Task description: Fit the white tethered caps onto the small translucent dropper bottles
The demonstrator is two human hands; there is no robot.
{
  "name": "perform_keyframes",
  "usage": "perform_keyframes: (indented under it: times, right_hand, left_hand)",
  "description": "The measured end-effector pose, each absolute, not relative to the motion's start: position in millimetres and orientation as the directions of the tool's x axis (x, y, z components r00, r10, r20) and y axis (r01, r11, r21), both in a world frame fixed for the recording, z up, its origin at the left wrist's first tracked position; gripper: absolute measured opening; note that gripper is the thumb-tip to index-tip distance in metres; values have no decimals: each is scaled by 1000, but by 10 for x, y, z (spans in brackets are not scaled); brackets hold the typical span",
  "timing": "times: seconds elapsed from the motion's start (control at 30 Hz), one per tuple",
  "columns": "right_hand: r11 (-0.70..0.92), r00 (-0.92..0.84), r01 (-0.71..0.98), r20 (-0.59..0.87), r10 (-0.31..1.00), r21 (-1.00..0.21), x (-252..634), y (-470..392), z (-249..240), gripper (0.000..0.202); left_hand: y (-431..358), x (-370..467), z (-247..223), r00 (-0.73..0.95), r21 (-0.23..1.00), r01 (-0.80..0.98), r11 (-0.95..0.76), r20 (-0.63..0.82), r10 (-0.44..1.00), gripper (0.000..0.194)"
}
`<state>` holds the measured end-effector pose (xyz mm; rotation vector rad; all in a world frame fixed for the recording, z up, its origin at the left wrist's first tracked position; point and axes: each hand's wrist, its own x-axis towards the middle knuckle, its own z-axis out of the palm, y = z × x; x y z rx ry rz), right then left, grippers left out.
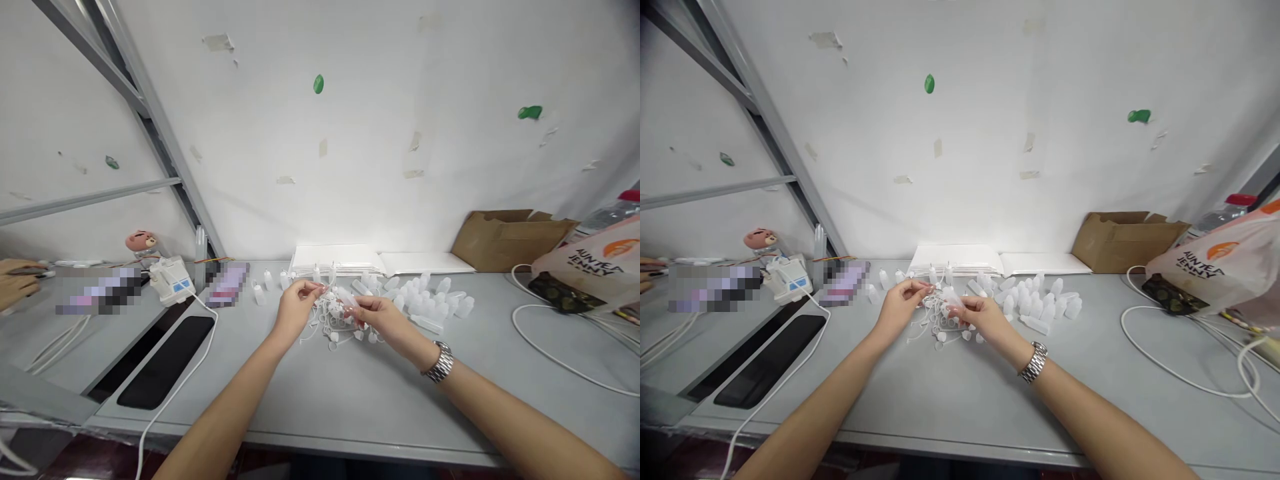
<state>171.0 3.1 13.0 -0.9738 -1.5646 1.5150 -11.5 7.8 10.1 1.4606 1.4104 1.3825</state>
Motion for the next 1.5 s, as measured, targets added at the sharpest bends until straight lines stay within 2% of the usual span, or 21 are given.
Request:
perform_keyframes:
  times: [0.1,0.23,0.63,0.77,0.9,1.17,1.5]
  right_hand:
    - [53,-475,69,14,880,-996,1682,-23,172,21]
    - [59,-458,97,8,889,-994,1669,-33,166,22]
    - [124,-409,160,49,911,-979,1661,-33,129,26]
    - [176,-396,194,87,914,-965,1657,-37,115,27]
    - [249,-385,237,145,912,-939,1658,-40,75,29]
    - [329,-374,345,193,907,-879,1661,-54,46,25]
    - [342,-320,311,242,916,-887,1654,-81,89,20]
  left_hand:
    - [48,-81,143,-79,992,53,-113,117,990,27]
    - [-7,-30,173,9,997,-33,-70,70,998,29]
    - [-12,-35,162,0,997,-27,-71,71,997,28]
    - [-16,-35,162,-6,997,-51,-50,50,999,27]
    - [-9,-37,145,5,995,-86,-52,52,999,34]
    - [-3,-21,131,42,997,-44,-59,61,997,32]
    - [-25,-37,163,83,993,-103,-59,68,994,31]
